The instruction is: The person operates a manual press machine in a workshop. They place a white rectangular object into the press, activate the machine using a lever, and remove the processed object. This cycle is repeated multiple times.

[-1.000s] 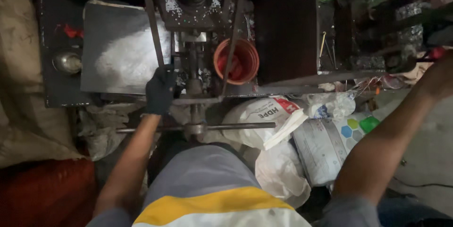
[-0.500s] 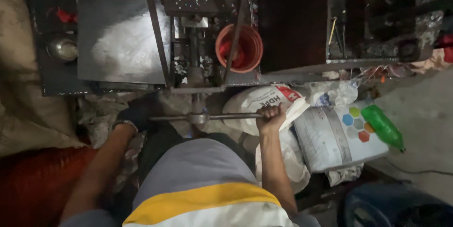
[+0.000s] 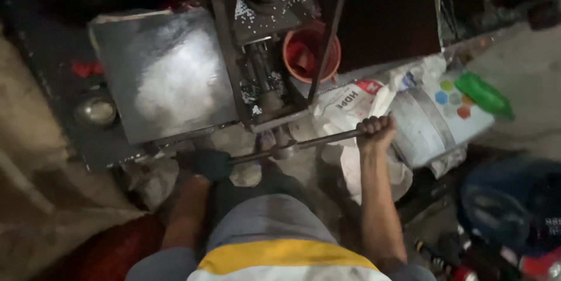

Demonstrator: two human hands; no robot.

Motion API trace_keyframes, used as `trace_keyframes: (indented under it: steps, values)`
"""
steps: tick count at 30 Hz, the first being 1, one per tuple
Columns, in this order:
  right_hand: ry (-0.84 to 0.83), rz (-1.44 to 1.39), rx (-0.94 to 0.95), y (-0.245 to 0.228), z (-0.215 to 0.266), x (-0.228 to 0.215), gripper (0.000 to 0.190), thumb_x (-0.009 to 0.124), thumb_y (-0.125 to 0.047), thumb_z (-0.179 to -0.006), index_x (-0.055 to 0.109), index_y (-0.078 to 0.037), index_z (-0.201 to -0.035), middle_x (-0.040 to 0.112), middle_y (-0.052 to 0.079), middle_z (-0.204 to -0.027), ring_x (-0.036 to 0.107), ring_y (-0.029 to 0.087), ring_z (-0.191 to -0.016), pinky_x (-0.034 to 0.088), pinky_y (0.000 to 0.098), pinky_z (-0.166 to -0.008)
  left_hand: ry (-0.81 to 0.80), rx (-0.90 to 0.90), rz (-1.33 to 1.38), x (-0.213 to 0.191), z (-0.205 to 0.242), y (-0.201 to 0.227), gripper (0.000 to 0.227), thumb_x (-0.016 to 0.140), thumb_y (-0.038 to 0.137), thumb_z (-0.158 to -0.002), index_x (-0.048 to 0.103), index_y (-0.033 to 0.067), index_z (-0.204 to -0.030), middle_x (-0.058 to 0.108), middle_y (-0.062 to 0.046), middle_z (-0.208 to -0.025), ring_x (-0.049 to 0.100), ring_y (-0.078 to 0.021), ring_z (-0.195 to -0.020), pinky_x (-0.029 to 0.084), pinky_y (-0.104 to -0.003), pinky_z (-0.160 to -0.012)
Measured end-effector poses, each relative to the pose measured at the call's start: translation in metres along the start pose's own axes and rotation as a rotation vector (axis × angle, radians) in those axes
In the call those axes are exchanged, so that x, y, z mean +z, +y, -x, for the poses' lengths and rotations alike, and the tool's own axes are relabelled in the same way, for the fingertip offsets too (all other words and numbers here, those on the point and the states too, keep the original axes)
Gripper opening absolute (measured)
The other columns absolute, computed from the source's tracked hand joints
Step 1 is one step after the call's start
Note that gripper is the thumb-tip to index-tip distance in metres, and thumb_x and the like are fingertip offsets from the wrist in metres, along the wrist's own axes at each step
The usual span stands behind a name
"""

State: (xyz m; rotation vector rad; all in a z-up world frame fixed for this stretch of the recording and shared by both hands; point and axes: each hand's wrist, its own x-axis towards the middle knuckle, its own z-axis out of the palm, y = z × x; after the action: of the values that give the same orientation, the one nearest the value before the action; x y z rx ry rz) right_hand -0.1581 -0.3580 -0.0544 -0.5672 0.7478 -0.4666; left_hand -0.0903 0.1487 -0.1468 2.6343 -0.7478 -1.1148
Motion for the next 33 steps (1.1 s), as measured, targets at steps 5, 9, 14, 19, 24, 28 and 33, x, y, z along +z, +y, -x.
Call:
trace_keyframes:
  steps: [5,9,14,19,24,28,33]
  values:
    - [-0.047,0.116,-0.142,-0.009,0.087,0.075,0.051,0.056,-0.048,-0.107,0.038,-0.02,-0.068,0.03,-0.004,-0.058,0.033,0.015,-0.055,0.033,0.034,-0.059,-0.115,-0.002,0.067,0.072,-0.074,-0.008,0.037,0.06,0.042,-0.09,0.074,0.0166,-0.112,0.075,-0.015,-0.114,0.072,-0.0364,-0.109,0.054,-0.053,-0.094]
    - [-0.067,0.238,-0.232,0.008,0.167,0.134,0.044,0.053,-0.045,-0.108,0.048,-0.016,-0.075,0.041,0.002,-0.068,0.045,0.019,-0.07,0.044,0.0384,-0.074,-0.191,0.066,0.04,0.069,-0.096,-0.012,0.036,0.062,0.037,-0.087,0.073,0.0137,-0.112,0.074,-0.016,-0.114,0.071,-0.0374,-0.108,0.054,-0.052,-0.094]
    - [-0.956,1.091,0.248,0.093,0.257,0.163,0.022,0.068,-0.02,-0.103,0.072,0.001,-0.106,0.067,0.008,-0.106,0.064,0.017,-0.097,0.054,0.0338,-0.082,-0.077,0.576,0.19,0.021,-0.068,-0.032,0.03,0.064,0.027,-0.083,0.074,0.0103,-0.107,0.074,-0.017,-0.111,0.071,-0.0388,-0.105,0.054,-0.049,-0.093]
    - [-1.394,1.33,0.382,0.297,0.226,0.164,0.043,0.054,-0.041,-0.105,0.065,-0.006,-0.127,0.07,0.014,-0.121,0.066,0.028,-0.114,0.051,0.0402,-0.099,0.257,0.646,0.319,-0.042,-0.062,-0.058,0.026,0.065,0.017,-0.08,0.075,0.007,-0.102,0.074,-0.018,-0.109,0.07,-0.0402,-0.103,0.054,-0.046,-0.093]
    - [-1.142,2.119,0.318,0.409,0.167,0.1,0.042,0.053,-0.044,-0.099,0.076,-0.01,-0.107,0.075,0.014,-0.1,0.07,0.034,-0.096,0.051,0.0522,-0.086,0.464,0.183,1.13,-0.083,-0.033,-0.083,0.026,0.064,0.013,-0.094,0.074,0.0047,-0.116,0.073,-0.017,-0.107,0.07,-0.0384,-0.096,0.053,-0.045,-0.087]
    - [-1.228,1.99,0.304,0.4,0.14,0.093,0.049,0.055,-0.048,-0.1,0.081,-0.007,-0.097,0.077,0.014,-0.09,0.071,0.032,-0.086,0.056,0.0504,-0.079,0.526,0.12,1.129,-0.092,-0.022,-0.088,0.025,0.064,0.016,-0.096,0.074,0.0021,-0.115,0.073,-0.014,-0.099,0.065,-0.0261,-0.085,0.052,-0.039,-0.076]
    - [-0.95,1.452,-0.186,0.303,0.155,0.146,0.038,0.067,-0.041,-0.097,0.077,-0.004,-0.095,0.075,0.013,-0.085,0.071,0.021,-0.076,0.056,0.0386,-0.068,0.529,0.103,1.078,-0.097,-0.032,-0.068,0.024,0.063,0.019,-0.101,0.073,0.0025,-0.115,0.076,-0.01,-0.102,0.07,-0.0186,-0.091,0.055,-0.034,-0.082]
